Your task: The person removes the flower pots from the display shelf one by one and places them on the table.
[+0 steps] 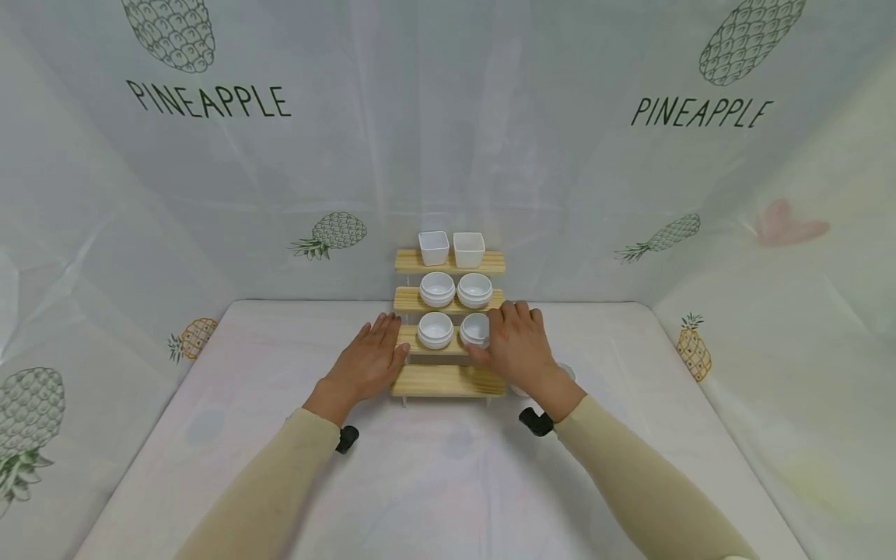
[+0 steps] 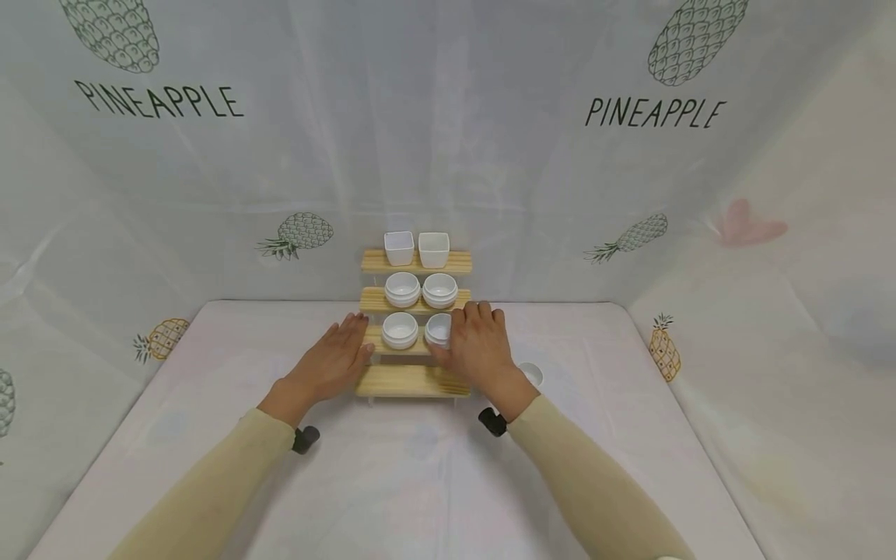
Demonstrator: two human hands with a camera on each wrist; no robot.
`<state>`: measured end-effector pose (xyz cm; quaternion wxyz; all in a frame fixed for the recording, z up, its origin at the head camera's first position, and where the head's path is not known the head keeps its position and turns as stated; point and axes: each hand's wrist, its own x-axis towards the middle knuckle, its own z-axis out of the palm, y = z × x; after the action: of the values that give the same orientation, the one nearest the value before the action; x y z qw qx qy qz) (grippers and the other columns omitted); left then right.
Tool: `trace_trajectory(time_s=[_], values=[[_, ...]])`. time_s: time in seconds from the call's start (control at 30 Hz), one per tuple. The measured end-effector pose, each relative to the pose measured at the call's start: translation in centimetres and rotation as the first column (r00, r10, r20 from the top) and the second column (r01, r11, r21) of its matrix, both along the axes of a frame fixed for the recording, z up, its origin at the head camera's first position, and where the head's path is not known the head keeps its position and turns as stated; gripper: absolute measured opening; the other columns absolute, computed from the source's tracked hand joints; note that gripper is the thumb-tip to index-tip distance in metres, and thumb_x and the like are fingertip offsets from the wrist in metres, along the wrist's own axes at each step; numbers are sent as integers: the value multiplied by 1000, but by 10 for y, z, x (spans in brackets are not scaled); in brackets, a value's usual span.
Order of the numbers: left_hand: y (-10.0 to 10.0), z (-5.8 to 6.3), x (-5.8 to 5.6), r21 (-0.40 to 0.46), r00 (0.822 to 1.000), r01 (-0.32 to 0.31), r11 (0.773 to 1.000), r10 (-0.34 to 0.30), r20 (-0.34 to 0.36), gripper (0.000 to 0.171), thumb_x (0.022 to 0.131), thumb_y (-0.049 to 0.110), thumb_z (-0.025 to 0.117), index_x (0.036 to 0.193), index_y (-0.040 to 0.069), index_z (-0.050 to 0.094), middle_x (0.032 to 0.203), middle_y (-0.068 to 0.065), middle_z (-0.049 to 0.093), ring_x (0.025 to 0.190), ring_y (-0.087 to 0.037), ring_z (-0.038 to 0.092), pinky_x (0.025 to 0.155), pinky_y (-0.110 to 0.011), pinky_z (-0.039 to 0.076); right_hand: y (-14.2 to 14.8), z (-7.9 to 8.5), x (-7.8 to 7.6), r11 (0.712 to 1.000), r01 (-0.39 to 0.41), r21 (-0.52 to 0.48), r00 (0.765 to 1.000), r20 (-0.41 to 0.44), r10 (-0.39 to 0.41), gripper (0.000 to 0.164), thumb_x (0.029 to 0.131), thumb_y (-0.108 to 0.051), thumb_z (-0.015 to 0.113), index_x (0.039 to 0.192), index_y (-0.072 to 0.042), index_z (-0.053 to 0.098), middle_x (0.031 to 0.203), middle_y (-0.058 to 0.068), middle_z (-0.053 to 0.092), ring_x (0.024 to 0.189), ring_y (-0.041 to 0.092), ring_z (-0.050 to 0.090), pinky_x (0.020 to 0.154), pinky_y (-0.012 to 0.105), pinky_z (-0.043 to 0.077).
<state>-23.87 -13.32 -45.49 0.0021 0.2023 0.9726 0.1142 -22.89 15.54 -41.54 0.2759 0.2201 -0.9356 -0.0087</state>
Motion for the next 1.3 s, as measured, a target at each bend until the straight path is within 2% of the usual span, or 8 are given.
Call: trace_trajectory(time_s=[0.1,0.2,0.47,0.7,0.87,1.07,1.3], values=[[0,1,0,-14,1000,0,1000,0,-3,71,116,45,26,167,-3,18,174,-20,20,164,-35,14,134,-52,16,5,5,-1,999,-3,41,998,65,1,63,87,-59,79,95,1,64,87,13,56,85,34,52,71,44,43],[1,1,0,-24,1000,0,1000,0,-5,70,116,45,26,167,-3,18,174,-21,20,164,-35,14,134,-52,16,11,5,-4,998,-25,63,996,93,19,63,86,-60,79,97,0,62,89,13,55,86,33,50,73,44,42],[2,2,0,-27,1000,-1,1000,1,1,71,116,45,27,167,-3,18,174,-21,20,164,-35,14,134,-53,16,31,1,-3,994,-90,56,994,61,86,67,80,-60,84,101,-1,63,95,14,60,90,34,51,77,46,44],[1,1,0,-24,1000,1,1000,-1,-3,71,116,45,27,167,-3,18,174,-21,20,164,-35,14,134,-53,16,49,6,6,992,-82,91,995,60,76,61,82,-56,79,100,-1,63,95,14,59,90,34,51,77,45,45],[0,-2,-1,-34,1000,0,999,0,-8,71,116,46,26,167,-2,18,175,-20,19,164,-34,13,134,-52,16,66,4,10,993,-71,90,996,52,66,61,82,-54,81,101,1,64,95,15,60,89,34,51,77,46,44],[-1,-3,-2,-34,1000,0,999,0,-4,71,116,46,25,168,-2,17,175,-20,18,164,-34,12,134,-52,15,89,1,10,996,-64,60,998,19,63,59,81,-49,82,99,3,63,90,15,58,84,34,49,71,44,41],[0,-1,-1,-38,1000,0,999,0,-3,72,116,46,24,167,-2,17,175,-20,18,164,-34,13,134,-52,15,116,-4,13,998,-44,36,998,42,42,57,84,-48,77,100,4,62,91,16,57,85,35,48,71,44,38]])
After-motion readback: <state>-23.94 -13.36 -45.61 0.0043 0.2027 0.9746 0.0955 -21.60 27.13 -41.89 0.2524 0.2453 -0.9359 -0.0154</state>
